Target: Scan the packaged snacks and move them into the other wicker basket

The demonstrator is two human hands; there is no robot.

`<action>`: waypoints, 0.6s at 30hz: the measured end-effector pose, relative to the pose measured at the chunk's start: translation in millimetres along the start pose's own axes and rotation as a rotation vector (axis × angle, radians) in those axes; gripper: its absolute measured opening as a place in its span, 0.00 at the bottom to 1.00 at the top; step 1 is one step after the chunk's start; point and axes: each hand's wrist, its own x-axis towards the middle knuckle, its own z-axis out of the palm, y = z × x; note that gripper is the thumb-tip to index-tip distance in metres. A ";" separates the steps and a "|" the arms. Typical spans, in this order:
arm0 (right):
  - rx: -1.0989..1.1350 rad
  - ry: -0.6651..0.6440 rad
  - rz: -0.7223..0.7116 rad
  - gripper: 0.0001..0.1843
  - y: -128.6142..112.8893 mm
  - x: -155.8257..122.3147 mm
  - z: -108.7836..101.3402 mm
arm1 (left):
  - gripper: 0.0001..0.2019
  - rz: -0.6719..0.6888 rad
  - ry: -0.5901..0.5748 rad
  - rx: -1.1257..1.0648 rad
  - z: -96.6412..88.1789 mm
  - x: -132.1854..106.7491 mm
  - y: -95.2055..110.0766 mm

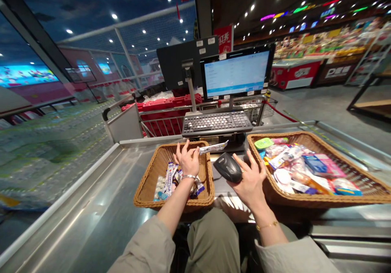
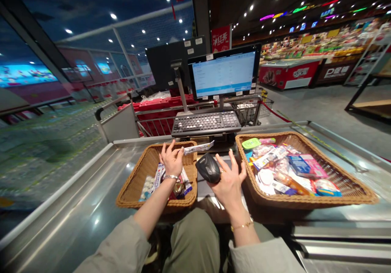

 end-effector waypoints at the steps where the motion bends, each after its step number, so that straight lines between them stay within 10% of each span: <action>1: 0.000 -0.004 -0.006 0.13 0.1 -0.1 0.1 | 0.11 -0.004 -0.003 -0.007 0.3 -0.3 -0.9; 18: 0.033 -0.016 -0.037 0.10 -1.7 -0.5 -2.6 | 0.11 -0.006 -0.012 0.032 3.1 -1.6 -6.4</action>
